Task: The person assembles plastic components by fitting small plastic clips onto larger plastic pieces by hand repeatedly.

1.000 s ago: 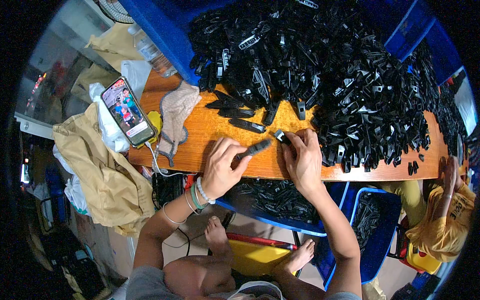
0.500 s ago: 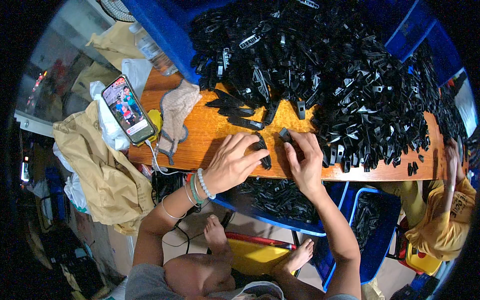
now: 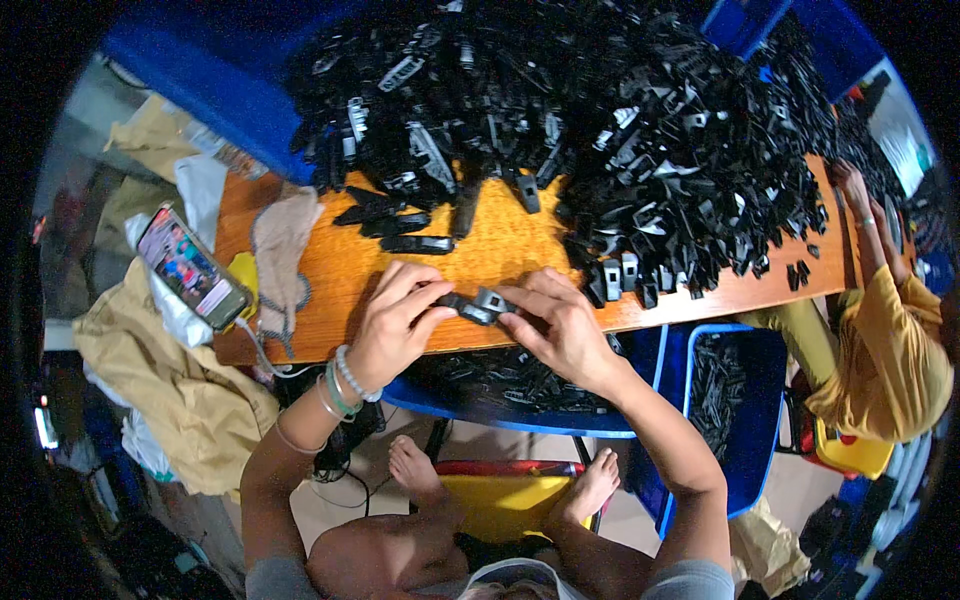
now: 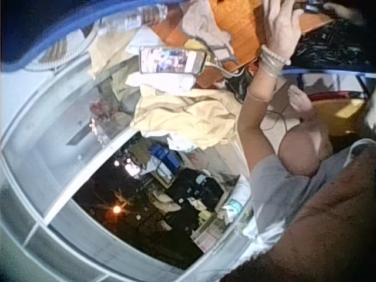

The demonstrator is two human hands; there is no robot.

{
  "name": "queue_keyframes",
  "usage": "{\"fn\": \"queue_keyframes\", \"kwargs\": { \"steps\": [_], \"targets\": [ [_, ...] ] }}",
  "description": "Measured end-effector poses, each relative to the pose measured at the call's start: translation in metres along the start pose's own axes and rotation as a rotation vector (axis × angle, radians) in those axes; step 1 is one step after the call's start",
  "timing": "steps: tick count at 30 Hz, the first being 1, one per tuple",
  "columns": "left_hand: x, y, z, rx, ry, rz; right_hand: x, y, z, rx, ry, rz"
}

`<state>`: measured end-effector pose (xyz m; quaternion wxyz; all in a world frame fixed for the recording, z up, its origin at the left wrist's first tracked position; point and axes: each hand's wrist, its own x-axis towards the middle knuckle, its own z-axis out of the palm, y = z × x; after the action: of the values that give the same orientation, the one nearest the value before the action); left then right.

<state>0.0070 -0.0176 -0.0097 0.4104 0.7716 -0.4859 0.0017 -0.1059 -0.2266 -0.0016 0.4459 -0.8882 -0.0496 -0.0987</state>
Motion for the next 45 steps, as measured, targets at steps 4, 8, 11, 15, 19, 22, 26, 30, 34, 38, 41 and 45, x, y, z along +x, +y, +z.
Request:
{"fn": "queue_keyframes", "kwargs": {
  "steps": [4, 8, 11, 15, 19, 22, 26, 30, 34, 38, 41, 45],
  "targets": [
    [0.004, 0.001, 0.001, 0.004, 0.035, 0.008, -0.003, -0.001, -0.002, 0.008, 0.031, -0.017],
    [0.009, 0.000, 0.003, -0.019, 0.030, -0.003, -0.004, -0.003, -0.004, -0.023, -0.002, 0.000],
    [0.006, 0.002, 0.005, -0.008, 0.038, -0.009, -0.003, -0.004, -0.001, -0.017, 0.004, 0.023],
    [0.010, 0.002, 0.002, -0.017, 0.017, 0.001, -0.007, -0.008, 0.006, -0.047, 0.050, 0.028],
    [0.008, 0.005, 0.003, -0.046, -0.032, 0.016, 0.003, -0.013, 0.024, -0.093, 0.111, -0.012],
    [0.008, 0.003, 0.003, -0.040, -0.029, 0.026, 0.002, -0.009, 0.029, -0.109, 0.122, -0.002],
    [0.005, -0.004, -0.014, -0.200, -0.083, 0.047, -0.015, -0.009, 0.025, -0.046, -0.008, -0.155],
    [0.015, -0.004, -0.024, 0.011, 0.145, -0.108, -0.035, -0.014, -0.010, -0.228, 0.119, -0.116],
    [0.019, -0.012, -0.007, 0.179, 0.142, -0.048, -0.030, 0.005, -0.034, -0.737, 0.376, 0.038],
    [0.017, 0.001, 0.006, 0.141, 0.105, -0.012, -0.035, 0.016, -0.021, -0.908, 0.357, -0.031],
    [0.023, 0.010, 0.004, 0.178, 0.161, -0.052, -0.027, 0.013, -0.021, -0.841, 0.353, -0.101],
    [0.011, 0.002, 0.003, 0.095, 0.046, -0.107, -0.014, -0.013, -0.006, -0.207, 0.321, 0.049]
  ]
}}
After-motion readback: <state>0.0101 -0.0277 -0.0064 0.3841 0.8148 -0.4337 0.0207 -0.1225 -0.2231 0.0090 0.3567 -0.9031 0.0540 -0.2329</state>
